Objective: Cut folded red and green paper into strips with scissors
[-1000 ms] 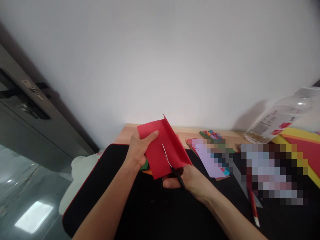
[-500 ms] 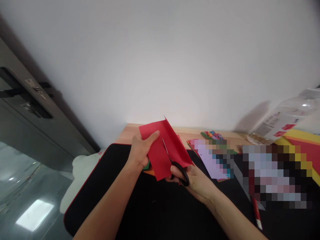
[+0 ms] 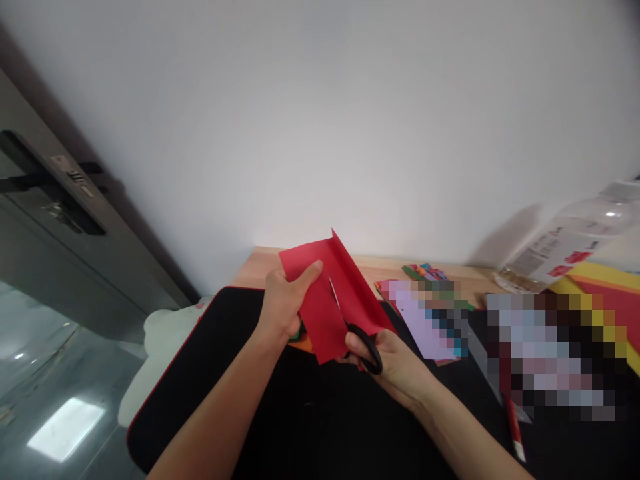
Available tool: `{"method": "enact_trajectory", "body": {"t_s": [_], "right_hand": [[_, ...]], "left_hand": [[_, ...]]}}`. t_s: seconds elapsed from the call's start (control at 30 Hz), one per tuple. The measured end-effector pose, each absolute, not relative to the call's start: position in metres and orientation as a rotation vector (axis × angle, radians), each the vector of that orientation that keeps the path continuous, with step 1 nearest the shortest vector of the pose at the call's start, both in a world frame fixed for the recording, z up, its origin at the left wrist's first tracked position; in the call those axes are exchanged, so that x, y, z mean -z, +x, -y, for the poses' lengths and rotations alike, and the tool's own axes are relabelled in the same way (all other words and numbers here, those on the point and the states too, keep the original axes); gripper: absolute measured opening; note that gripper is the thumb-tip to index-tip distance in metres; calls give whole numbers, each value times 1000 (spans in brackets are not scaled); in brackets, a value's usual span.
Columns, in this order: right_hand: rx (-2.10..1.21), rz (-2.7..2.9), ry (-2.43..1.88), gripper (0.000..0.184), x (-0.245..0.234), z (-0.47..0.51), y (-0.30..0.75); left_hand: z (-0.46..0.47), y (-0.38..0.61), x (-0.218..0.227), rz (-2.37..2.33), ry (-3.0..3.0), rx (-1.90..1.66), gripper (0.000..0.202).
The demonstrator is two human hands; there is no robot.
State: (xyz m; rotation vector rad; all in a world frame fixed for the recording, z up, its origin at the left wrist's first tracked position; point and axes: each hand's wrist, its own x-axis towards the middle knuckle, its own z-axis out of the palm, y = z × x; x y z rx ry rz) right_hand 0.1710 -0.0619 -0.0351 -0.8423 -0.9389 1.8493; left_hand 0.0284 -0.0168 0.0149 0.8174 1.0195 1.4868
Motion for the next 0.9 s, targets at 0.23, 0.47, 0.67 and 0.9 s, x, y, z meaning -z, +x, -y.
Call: {"method": "enact_trajectory", "body": {"t_s": [0.23,0.47,0.67,0.9], "right_hand": [[-1882,891,-876,49,33,64,172],[-1848,936,-890,48,35,63,171],[-1761,1032,-872,38,39,62,171],[-1786,1046,-911,41,38,62,171]], "left_hand": [[19,29,-19,-1016,830,-1495,23],[21,29,-21,-1034,832,-1497,24],[19,29,-21,-1073,821,-1508,23],[20,29,-21,-1064,833,-1521,22]]}}
